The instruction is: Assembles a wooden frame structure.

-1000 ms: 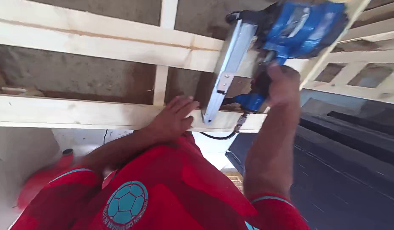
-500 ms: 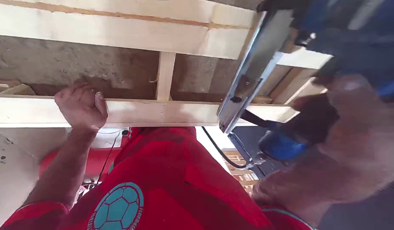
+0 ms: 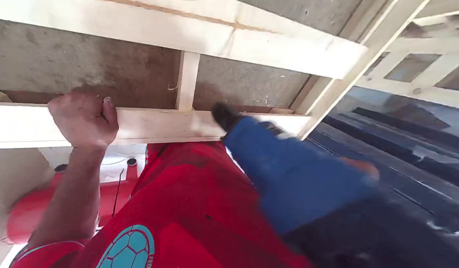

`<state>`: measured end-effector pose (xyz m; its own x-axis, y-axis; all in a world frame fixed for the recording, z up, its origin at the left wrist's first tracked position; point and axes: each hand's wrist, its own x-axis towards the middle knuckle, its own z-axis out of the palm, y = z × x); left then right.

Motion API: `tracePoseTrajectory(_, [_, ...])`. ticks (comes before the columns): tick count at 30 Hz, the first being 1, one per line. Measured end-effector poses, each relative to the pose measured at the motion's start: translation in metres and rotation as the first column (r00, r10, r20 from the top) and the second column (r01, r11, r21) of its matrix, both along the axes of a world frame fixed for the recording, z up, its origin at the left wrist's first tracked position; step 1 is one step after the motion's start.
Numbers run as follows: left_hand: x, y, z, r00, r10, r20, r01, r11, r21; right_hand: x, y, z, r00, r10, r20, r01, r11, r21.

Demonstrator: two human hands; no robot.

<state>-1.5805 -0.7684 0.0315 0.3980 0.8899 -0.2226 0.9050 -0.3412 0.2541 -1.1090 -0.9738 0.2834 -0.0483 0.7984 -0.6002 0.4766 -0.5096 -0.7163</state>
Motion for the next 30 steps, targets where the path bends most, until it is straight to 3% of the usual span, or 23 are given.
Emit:
tracePoseTrajectory(3, [0.002,0.002,0.002,1.000,-0.006,0.031,0.006,1.000,-0.005,-0.068,0.078,-0.001,0.900,0.396,0.183,-0.393,0.918,-0.054])
tracePoseTrajectory(5, [0.001,0.002,0.002,0.999,-0.005,0.046,0.005,1.000,-0.001,-0.074,0.076,-0.015,0.845,0.492,0.209,-0.505,0.863,0.010])
tracePoseTrajectory(8, [-0.002,-0.001,-0.001,0.999,-0.003,0.048,0.003,1.000,0.014,-0.079,0.073,-0.026,0.834,0.503,0.226,-0.528,0.847,0.061])
tracePoseTrajectory(30, [0.005,0.003,0.004,0.999,0.020,-0.035,-0.022,0.999,-0.031,-0.089,0.071,-0.037,0.767,0.583,0.269,-0.610,0.792,0.023])
